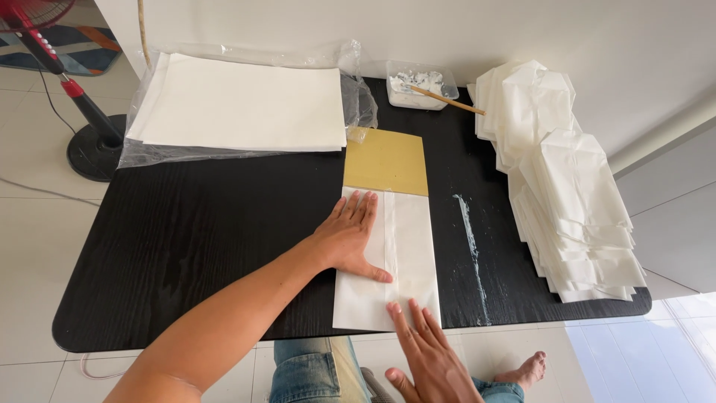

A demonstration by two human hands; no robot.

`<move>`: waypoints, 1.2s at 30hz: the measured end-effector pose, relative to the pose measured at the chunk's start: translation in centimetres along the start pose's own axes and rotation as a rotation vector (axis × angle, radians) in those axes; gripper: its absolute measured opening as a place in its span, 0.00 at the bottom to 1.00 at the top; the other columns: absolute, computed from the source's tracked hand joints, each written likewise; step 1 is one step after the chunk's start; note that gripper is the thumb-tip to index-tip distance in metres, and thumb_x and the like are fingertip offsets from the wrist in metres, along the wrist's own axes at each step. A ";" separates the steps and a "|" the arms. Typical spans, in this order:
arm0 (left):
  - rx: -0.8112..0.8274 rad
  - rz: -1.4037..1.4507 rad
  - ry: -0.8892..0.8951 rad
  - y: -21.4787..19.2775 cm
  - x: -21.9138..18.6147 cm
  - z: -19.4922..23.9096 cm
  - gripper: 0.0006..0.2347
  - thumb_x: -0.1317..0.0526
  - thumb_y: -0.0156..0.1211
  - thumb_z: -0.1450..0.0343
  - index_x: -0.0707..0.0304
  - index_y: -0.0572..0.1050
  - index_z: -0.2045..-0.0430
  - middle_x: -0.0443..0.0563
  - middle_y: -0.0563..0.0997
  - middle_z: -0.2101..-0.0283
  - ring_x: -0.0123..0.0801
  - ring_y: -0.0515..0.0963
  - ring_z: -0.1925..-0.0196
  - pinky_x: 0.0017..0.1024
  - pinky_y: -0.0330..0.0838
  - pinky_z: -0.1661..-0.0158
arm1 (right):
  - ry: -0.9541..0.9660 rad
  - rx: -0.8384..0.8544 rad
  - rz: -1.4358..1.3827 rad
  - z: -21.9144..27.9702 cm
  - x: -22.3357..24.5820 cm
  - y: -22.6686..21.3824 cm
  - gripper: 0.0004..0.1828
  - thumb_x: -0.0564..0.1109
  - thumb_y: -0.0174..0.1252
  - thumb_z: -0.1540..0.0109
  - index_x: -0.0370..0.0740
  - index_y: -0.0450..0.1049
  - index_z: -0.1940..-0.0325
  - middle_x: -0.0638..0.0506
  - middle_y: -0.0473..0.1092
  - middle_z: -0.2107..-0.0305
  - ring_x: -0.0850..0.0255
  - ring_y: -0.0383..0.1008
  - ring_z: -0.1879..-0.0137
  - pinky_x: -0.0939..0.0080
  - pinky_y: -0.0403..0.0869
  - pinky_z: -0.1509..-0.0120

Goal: The person folds a white paper sheet over a yellow template, applies white adhesive with a brush to the edges, and folds the paper to form a pouch. They smooth the glued edges and continue folding the bottom into a triangular shape.

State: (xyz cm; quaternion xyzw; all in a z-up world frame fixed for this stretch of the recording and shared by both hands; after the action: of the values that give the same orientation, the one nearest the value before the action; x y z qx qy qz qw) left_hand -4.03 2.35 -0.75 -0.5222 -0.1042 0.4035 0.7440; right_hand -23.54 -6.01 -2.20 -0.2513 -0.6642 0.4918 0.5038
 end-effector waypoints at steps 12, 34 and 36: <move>-0.013 0.013 -0.011 0.0 0.0 0.2 0.63 0.22 0.50 0.42 0.68 0.17 0.30 0.59 0.19 0.21 0.48 0.17 0.20 0.44 0.17 0.26 | 0.049 -0.081 -0.042 0.9 0.2 -0.5 0.48 0.73 0.31 0.31 0.36 0.36 0.19 0.37 0.51 0.25 0.39 0.33 0.17 0.40 0.42 0.20; -0.315 0.010 0.251 -0.2 -0.1 -0.1 0.46 0.27 0.25 0.31 0.65 0.38 0.26 0.62 0.43 0.22 0.47 0.39 0.20 0.45 0.30 0.27 | 0.070 -0.624 0.260 0.6 -1.6 -2.3 0.39 0.50 0.66 0.44 0.43 0.64 0.29 0.48 0.65 0.32 0.48 0.63 0.25 0.44 0.61 0.25; -0.338 0.014 0.258 -0.2 0.2 -0.4 0.44 0.28 0.25 0.30 0.66 0.39 0.26 0.62 0.46 0.22 0.47 0.43 0.20 0.45 0.32 0.27 | 0.054 -0.615 0.274 0.5 -2.0 -2.1 0.39 0.50 0.65 0.45 0.44 0.64 0.30 0.48 0.65 0.31 0.48 0.63 0.25 0.43 0.60 0.24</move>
State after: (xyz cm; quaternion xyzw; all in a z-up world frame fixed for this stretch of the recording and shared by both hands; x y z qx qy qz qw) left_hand -3.60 2.14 -0.84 -0.6878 -0.0706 0.3150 0.6502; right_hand -22.93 -8.63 -1.16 -0.4916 -0.7278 0.3247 0.3509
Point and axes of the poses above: each hand's wrist, its own z-axis away from the middle knuckle, its own y-axis out of the palm, x = y × z, the point moved 8 cm from there along -z, towards the middle knuckle
